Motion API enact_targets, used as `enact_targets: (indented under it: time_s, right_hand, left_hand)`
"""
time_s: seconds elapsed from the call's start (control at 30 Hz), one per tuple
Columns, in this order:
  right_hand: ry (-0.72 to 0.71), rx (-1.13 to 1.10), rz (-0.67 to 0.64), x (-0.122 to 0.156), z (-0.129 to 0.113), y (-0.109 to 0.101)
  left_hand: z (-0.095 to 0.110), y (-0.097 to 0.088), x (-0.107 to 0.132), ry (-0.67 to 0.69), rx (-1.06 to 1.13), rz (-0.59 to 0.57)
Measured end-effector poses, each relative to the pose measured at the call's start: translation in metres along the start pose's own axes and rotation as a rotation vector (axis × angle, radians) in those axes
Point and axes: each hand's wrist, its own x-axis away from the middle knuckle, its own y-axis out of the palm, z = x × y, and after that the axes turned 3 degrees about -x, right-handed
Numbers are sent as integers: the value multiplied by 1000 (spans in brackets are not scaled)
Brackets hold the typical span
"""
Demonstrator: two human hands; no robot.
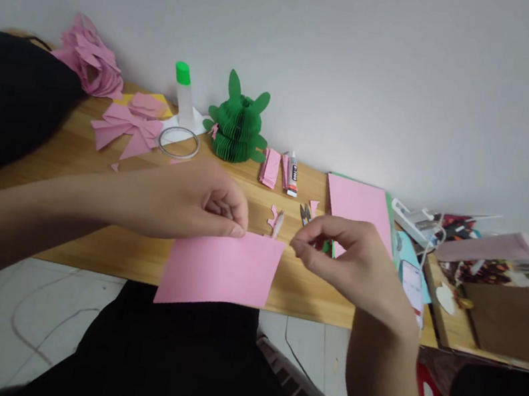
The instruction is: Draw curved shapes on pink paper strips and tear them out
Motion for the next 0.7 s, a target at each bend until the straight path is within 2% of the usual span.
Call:
enact_targets:
  time_s: [0.1, 0.37, 0.57, 0.7]
  right_hand:
    - [13, -17, 49, 4, -1, -3]
    - [-38, 9, -90, -1, -6, 24]
    - [-57, 32, -98, 2, -3, 16]
    - [-27, 19, -93, 6, 3, 7]
  left_hand:
    - [-2, 1, 2, 0, 10, -4]
    - [13, 9, -5, 28, 19, 16]
    - [13, 6, -2, -7, -9, -27]
    - [5, -2, 5, -75, -68, -42]
